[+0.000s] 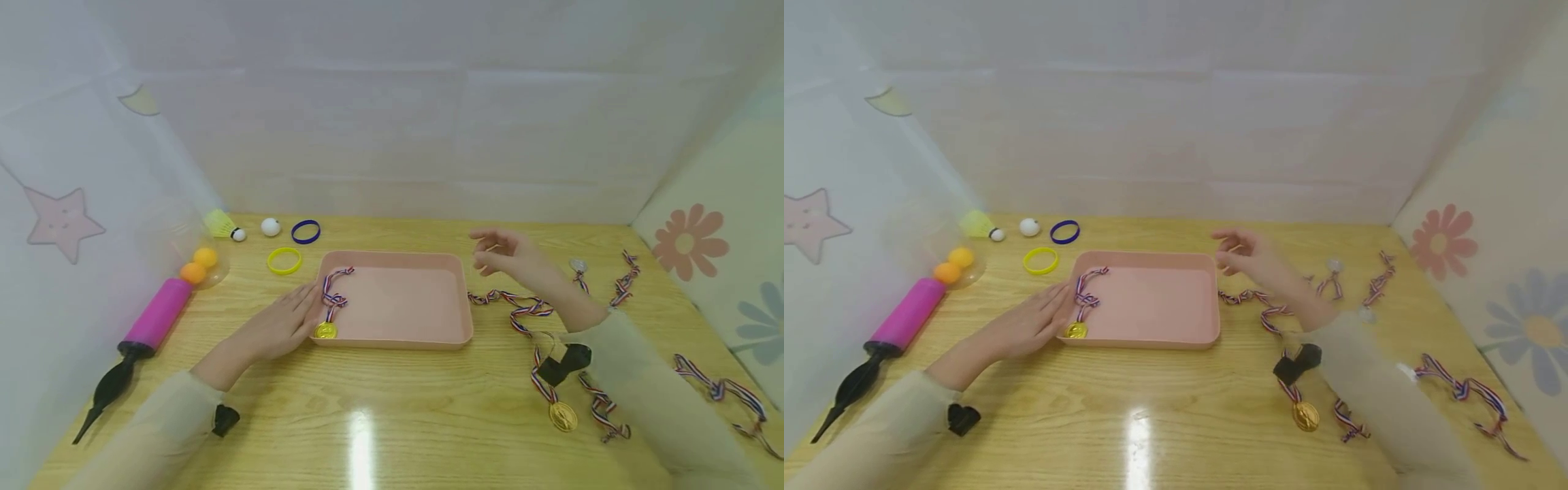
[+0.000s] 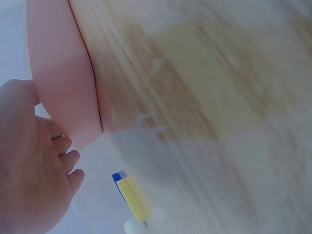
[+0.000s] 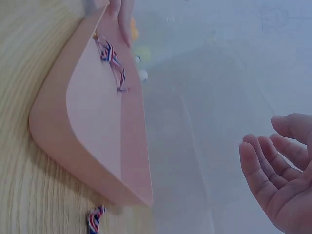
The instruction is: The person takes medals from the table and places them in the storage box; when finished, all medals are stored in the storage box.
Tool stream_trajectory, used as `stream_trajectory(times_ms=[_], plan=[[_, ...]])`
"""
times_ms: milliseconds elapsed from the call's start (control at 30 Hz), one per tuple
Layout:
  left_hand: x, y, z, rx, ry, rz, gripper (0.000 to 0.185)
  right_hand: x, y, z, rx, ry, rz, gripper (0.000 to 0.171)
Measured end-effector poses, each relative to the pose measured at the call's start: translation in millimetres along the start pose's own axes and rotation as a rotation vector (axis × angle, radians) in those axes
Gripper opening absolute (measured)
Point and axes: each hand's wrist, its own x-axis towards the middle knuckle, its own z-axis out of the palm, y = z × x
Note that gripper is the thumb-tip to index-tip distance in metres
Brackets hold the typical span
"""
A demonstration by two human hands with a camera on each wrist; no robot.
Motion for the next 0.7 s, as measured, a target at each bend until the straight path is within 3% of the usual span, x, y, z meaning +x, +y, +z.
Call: stream_trajectory(times_ms=[267, 500, 700], plan=[[-2.2, -5.2, 1.4, 0.011, -0.003, -0.009, 0.059, -20.4, 34.1, -58.8, -0.013, 0.178, -0.033, 0.028], [-2.7, -7.0, 2.9, 0.011, 0.004, -0.005, 0.059, -29.4, 66.1, -102.1, -0.130, 0.363, 0.088, 0.034], [-2.7, -7.1, 2.7, 0.005, 0.000, -0.012, 0.058, -32.5, 101.1, -131.1, -0.177, 0.399, 0.135, 0.037]])
